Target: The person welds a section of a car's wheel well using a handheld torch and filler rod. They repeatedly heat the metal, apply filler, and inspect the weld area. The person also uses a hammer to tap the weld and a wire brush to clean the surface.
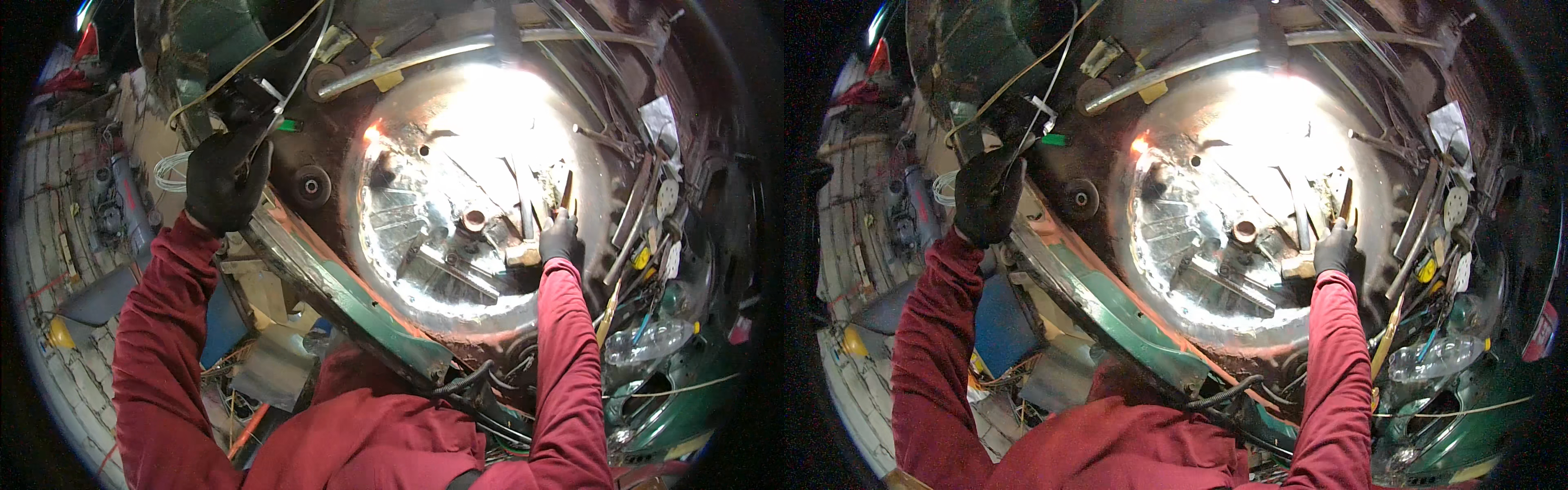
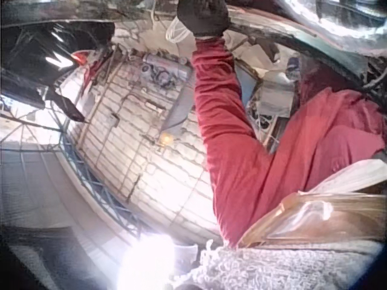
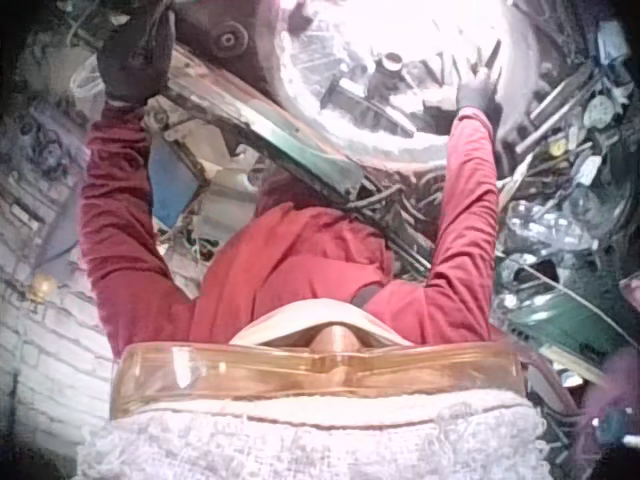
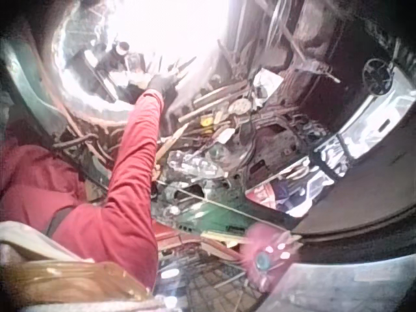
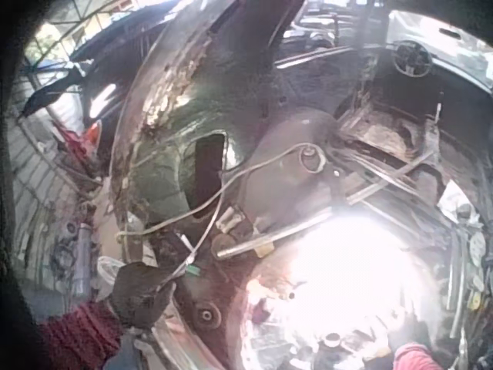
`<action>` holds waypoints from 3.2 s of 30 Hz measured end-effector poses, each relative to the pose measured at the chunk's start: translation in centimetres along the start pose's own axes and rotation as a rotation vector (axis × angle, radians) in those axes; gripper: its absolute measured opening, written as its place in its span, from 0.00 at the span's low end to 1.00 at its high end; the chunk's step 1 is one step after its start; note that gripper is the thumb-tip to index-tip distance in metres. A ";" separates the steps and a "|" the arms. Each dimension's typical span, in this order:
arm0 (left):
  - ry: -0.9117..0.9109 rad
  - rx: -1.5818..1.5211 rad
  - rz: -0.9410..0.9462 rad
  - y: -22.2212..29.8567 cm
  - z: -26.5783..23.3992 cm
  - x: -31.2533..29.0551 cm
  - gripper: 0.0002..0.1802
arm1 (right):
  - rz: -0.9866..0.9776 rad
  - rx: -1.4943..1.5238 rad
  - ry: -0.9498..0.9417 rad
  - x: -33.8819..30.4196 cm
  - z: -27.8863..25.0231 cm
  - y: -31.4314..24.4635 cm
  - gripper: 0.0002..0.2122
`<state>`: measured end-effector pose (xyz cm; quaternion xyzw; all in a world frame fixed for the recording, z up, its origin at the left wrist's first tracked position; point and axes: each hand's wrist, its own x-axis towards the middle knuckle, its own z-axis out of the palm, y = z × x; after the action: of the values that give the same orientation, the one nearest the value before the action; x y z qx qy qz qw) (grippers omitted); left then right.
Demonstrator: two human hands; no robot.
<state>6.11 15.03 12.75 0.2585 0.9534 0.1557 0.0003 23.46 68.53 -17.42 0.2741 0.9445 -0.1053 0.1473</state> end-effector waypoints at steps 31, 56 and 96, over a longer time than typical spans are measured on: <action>0.170 0.006 0.186 -1.6 0.7 0.8 0.23 | -0.283 1.238 -0.763 -8.8 10.4 -30.0 0.18; 0.157 -0.002 0.173 -2.6 1.0 0.2 0.26 | -0.196 0.706 -0.998 -15.5 8.5 -25.8 0.23; 0.097 0.012 0.148 -1.1 0.7 1.2 0.19 | -0.128 0.821 -0.524 -3.3 9.2 -29.8 0.25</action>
<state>4.62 14.95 11.89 0.3205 0.9315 0.1618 -0.0591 11.83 39.70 -21.42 0.2150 0.7712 -0.5431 0.2532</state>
